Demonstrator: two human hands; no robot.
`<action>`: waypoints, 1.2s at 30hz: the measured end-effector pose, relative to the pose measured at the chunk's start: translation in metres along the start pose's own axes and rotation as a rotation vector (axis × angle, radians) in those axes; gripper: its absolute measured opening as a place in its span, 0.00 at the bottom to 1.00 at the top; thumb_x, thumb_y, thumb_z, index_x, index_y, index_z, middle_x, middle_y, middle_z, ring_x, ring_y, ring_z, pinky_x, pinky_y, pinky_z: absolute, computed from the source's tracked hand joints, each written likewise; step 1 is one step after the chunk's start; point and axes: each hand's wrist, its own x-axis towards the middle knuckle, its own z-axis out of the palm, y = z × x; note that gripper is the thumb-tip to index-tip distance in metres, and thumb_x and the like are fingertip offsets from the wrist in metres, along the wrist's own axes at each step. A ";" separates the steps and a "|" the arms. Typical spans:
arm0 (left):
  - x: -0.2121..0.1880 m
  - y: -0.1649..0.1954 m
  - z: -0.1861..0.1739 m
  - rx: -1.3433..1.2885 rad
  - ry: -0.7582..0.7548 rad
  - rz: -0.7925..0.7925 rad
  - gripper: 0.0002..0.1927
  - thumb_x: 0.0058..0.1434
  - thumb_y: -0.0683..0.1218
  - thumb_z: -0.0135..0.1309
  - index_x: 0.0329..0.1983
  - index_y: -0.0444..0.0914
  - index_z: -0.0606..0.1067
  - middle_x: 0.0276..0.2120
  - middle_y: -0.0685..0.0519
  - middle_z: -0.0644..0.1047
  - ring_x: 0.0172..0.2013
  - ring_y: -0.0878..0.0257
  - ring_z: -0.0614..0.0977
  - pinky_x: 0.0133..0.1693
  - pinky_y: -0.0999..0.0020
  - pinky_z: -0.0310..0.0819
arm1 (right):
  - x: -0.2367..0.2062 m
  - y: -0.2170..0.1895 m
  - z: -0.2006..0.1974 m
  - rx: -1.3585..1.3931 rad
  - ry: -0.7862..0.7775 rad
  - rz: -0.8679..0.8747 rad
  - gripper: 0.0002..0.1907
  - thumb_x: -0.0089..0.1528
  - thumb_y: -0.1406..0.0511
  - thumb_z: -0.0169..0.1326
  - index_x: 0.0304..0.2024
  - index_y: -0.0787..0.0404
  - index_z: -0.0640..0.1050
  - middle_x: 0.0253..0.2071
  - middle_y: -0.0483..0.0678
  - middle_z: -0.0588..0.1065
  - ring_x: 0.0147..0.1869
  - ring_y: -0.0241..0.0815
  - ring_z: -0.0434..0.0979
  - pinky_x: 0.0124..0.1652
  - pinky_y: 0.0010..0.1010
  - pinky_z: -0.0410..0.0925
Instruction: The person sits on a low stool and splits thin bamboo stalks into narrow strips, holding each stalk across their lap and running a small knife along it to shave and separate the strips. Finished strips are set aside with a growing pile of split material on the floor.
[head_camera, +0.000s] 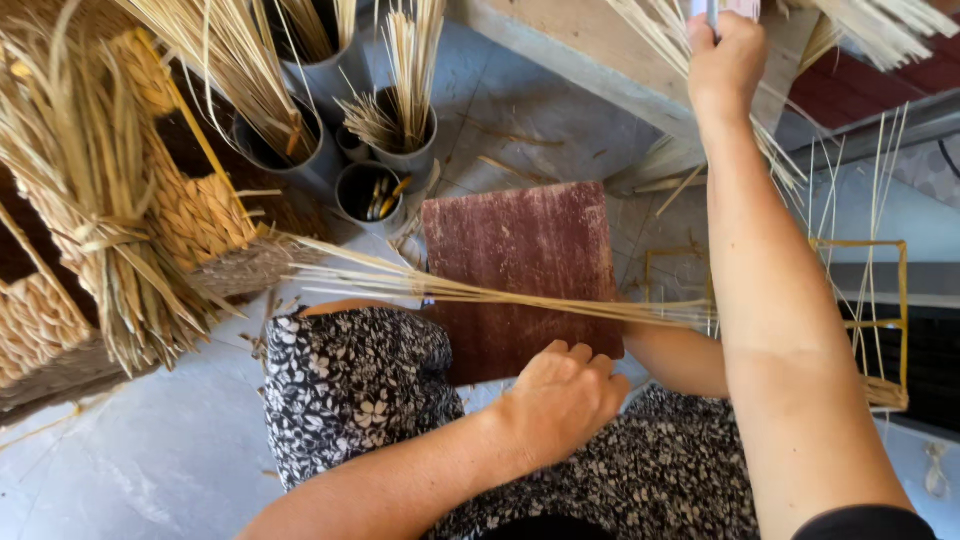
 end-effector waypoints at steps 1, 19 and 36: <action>-0.004 0.005 0.005 0.025 -0.052 -0.002 0.09 0.48 0.43 0.59 0.34 0.39 0.79 0.32 0.48 0.80 0.35 0.55 0.82 0.37 0.61 0.74 | -0.018 0.002 -0.004 0.145 -0.101 0.089 0.11 0.70 0.65 0.63 0.36 0.67 0.81 0.30 0.56 0.78 0.30 0.52 0.77 0.32 0.39 0.68; -0.009 0.055 0.110 0.058 -0.496 -0.092 0.09 0.56 0.47 0.58 0.39 0.41 0.82 0.40 0.51 0.83 0.43 0.54 0.83 0.40 0.57 0.74 | -0.345 -0.013 -0.060 0.200 -0.652 0.059 0.07 0.61 0.63 0.62 0.39 0.57 0.79 0.39 0.49 0.74 0.41 0.50 0.80 0.37 0.43 0.71; 0.009 0.031 0.118 0.161 -0.141 -0.124 0.08 0.60 0.45 0.53 0.36 0.41 0.81 0.35 0.47 0.82 0.38 0.52 0.85 0.37 0.56 0.79 | -0.326 0.010 -0.107 0.259 -0.514 0.024 0.04 0.65 0.65 0.59 0.41 0.58 0.80 0.40 0.52 0.80 0.42 0.57 0.80 0.38 0.44 0.71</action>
